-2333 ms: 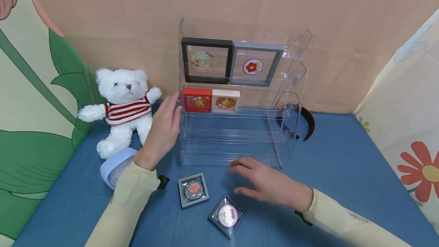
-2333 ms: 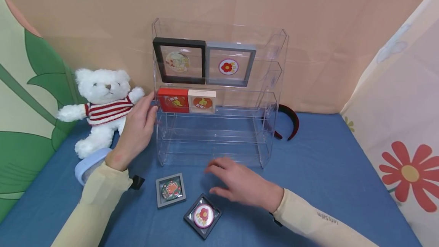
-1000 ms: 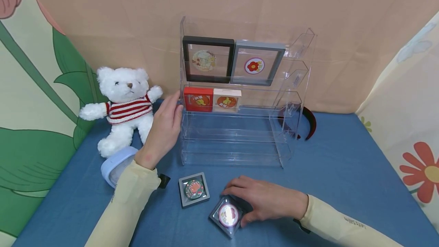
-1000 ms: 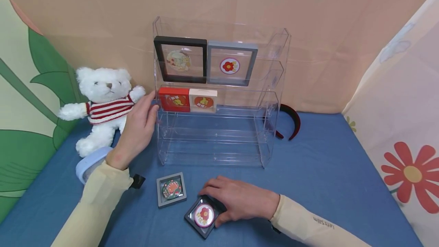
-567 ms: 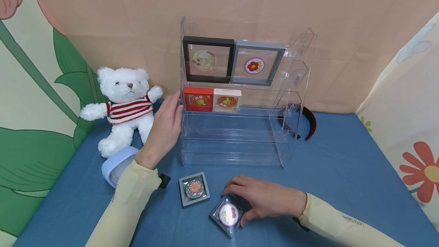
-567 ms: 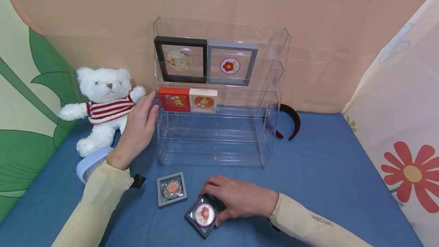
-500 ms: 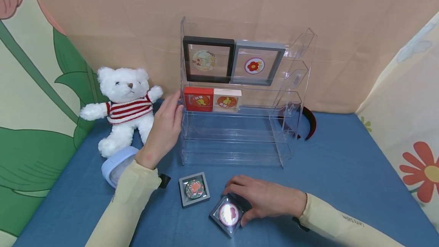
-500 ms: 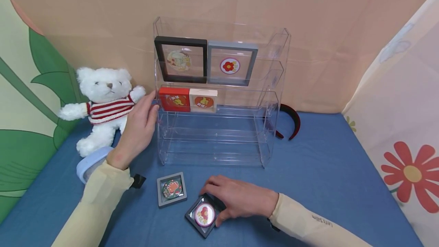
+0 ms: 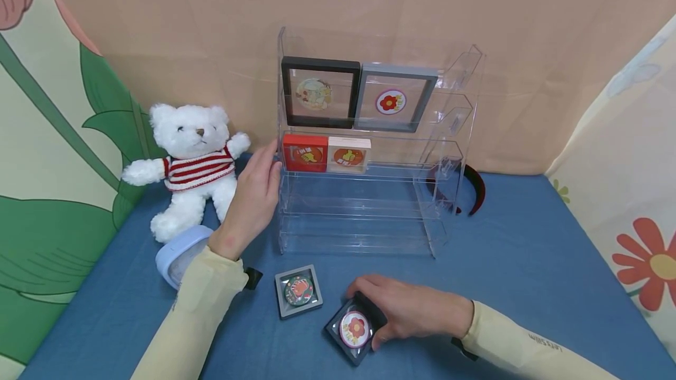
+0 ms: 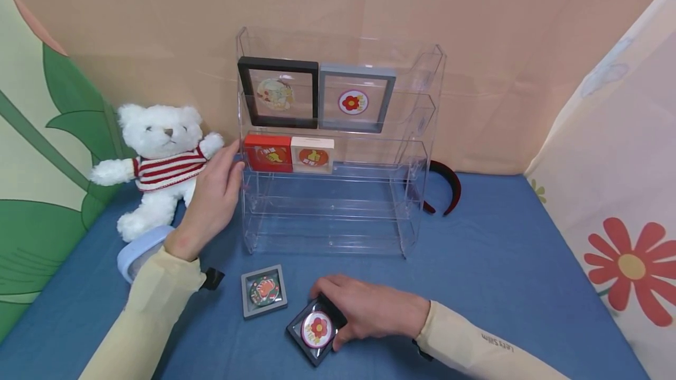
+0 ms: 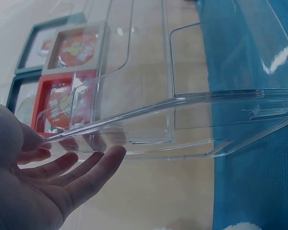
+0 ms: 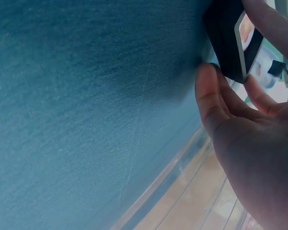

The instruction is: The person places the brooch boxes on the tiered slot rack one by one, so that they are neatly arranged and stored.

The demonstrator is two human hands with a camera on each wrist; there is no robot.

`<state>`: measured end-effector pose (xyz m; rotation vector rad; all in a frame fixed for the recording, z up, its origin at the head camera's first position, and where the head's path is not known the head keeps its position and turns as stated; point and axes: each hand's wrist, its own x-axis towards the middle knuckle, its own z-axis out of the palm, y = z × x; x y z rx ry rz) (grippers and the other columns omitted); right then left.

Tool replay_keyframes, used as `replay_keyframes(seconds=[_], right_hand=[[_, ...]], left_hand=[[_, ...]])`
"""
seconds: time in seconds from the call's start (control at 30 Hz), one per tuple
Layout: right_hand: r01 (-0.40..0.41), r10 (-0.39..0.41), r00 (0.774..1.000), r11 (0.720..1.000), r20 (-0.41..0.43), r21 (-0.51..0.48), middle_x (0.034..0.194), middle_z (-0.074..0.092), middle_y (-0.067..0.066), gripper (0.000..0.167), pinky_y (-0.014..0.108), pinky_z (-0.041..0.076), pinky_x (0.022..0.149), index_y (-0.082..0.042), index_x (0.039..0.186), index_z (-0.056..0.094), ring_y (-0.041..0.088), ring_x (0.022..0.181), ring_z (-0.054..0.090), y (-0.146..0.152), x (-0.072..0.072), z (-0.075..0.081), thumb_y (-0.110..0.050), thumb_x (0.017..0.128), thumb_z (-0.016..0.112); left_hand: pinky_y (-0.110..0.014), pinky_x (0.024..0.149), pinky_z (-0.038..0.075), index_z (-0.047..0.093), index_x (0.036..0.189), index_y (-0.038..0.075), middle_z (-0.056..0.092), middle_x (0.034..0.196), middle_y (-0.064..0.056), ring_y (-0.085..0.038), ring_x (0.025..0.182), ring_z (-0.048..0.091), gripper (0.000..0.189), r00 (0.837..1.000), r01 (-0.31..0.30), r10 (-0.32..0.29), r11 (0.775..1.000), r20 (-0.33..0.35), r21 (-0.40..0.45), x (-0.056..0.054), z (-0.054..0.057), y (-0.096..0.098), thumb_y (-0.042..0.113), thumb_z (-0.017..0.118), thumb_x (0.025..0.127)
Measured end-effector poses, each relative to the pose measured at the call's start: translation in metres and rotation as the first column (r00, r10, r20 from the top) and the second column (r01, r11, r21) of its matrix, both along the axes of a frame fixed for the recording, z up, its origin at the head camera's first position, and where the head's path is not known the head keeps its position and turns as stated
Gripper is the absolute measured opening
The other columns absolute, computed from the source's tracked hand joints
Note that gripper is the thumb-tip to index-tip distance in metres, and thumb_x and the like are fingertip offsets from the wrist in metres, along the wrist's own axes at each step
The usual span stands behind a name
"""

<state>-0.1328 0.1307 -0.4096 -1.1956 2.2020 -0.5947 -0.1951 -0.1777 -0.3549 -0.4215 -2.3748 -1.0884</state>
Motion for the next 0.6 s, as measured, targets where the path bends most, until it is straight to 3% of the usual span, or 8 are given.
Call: replay_keyframes(seconds=[0.27, 0.6], right_hand=[[-0.010, 0.012, 0.999, 0.999, 0.044, -0.037, 0.127, 0.052, -0.011, 0.067, 0.027, 0.052, 0.094, -0.025, 0.134, 0.045, 0.002, 0.108, 0.053, 0.0002, -0.0013, -0.0027, -0.032, 0.082, 0.086], [-0.032, 0.033, 0.999, 0.999, 0.024, -0.040, 0.129, 0.050, -0.011, 0.067, 0.027, 0.052, 0.093, -0.026, 0.139, 0.050, 0.003, 0.110, 0.052, 0.0013, -0.0024, -0.0042, -0.028, 0.083, 0.086]], left_hand=[[-0.053, 0.107, 0.044, 0.035, 0.156, 0.002, 0.049, 0.143, -0.019, -0.032, 0.129, 0.050, 0.052, 1.000, 0.001, -0.001, 1.000, -0.001, 0.003, -0.0005, -0.0006, 0.0005, 0.007, 0.050, 0.106], [-0.054, 0.107, 0.043, 0.035, 0.156, 0.003, 0.050, 0.143, -0.019, -0.032, 0.129, 0.049, 0.053, 1.000, 0.002, -0.002, 1.000, -0.005, 0.006, -0.0006, -0.0005, 0.0004, 0.006, 0.050, 0.106]])
